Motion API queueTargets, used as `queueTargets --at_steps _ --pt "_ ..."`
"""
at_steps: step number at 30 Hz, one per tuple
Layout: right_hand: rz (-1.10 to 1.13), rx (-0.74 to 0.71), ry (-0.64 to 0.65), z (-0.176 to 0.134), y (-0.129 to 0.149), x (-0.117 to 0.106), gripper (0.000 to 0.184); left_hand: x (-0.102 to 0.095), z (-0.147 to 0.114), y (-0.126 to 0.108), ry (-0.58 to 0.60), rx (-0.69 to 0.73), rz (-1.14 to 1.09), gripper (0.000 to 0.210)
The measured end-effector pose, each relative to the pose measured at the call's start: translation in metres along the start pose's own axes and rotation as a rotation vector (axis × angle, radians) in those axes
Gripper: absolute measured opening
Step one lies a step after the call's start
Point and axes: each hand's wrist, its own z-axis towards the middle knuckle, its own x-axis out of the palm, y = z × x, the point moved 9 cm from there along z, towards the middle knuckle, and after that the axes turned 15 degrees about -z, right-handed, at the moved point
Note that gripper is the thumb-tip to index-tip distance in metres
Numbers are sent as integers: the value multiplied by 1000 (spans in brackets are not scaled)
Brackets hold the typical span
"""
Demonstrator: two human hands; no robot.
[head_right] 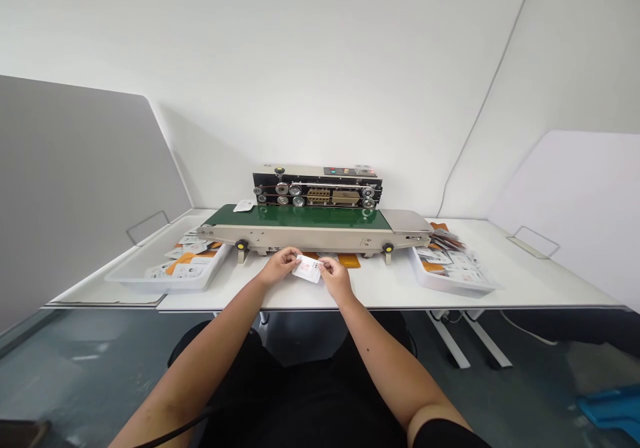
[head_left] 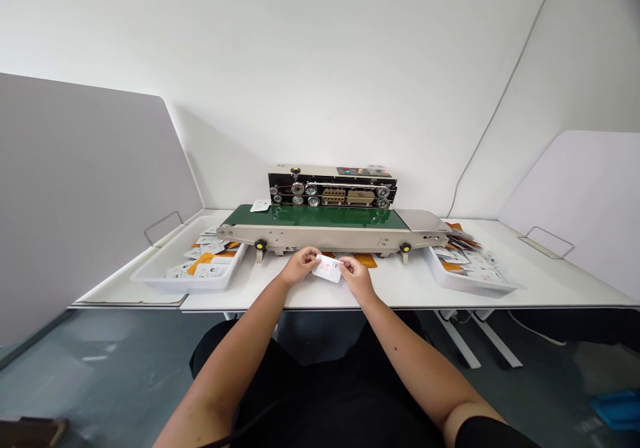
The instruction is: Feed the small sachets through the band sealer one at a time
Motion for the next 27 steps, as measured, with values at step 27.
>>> queueTargets --at_steps 27 --pt "-174 171 -885 139 36 -279 23 14 -6 1 100 -78 -141 44"
